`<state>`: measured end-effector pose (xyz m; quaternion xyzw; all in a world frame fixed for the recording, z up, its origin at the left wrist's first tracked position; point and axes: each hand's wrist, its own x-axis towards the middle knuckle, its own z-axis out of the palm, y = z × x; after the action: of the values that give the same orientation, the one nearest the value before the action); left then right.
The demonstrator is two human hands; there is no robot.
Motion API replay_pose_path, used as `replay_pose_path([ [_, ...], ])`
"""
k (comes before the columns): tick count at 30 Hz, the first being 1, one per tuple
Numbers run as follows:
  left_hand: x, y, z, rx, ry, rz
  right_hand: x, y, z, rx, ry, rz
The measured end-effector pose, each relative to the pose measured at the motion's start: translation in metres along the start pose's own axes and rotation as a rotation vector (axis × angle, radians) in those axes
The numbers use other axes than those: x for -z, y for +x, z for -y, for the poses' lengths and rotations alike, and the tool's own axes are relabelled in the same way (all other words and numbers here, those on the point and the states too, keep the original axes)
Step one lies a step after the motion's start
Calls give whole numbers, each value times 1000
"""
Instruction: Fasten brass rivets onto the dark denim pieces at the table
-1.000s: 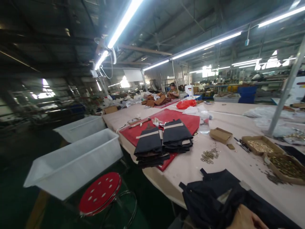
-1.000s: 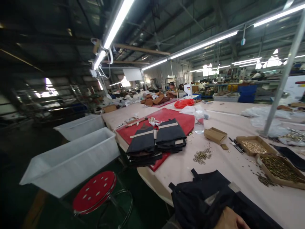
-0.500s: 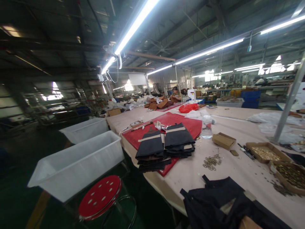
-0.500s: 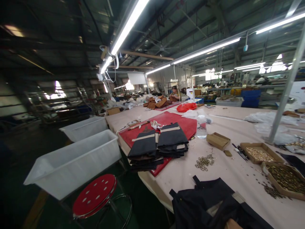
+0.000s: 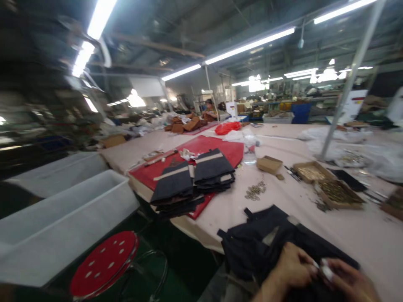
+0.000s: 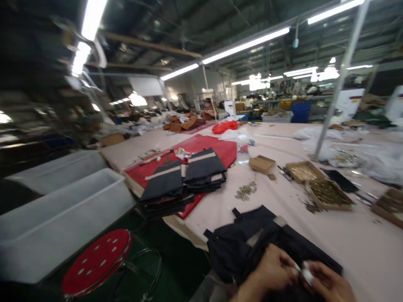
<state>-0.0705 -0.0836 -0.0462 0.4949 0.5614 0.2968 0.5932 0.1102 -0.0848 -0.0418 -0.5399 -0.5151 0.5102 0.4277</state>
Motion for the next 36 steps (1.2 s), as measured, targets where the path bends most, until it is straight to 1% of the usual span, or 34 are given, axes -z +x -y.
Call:
replay_pose_path([
  [1,-2,4,-4,-21,10,-22,3,4,1,-2,33,76],
  [2,-2,10,-7,-59,16,-15,7,9,1,6,57,99],
  [5,2,32,-11,-169,-11,55,14,23,-5,35,108,75],
  [7,3,39,-9,-199,-30,80,15,26,-9,38,112,62],
  [16,1,34,-10,-205,39,46,11,24,-15,23,154,51],
  [20,6,32,-11,-185,5,83,7,23,-13,14,154,1],
  [23,7,29,-14,-181,-37,107,7,22,-9,35,138,-16],
  [28,3,27,-19,-185,-9,36,8,19,-1,62,122,-4],
  [33,5,24,-20,-198,4,71,7,19,-3,69,127,-6],
  [36,2,24,-20,-208,6,25,8,20,-8,85,115,-21],
])
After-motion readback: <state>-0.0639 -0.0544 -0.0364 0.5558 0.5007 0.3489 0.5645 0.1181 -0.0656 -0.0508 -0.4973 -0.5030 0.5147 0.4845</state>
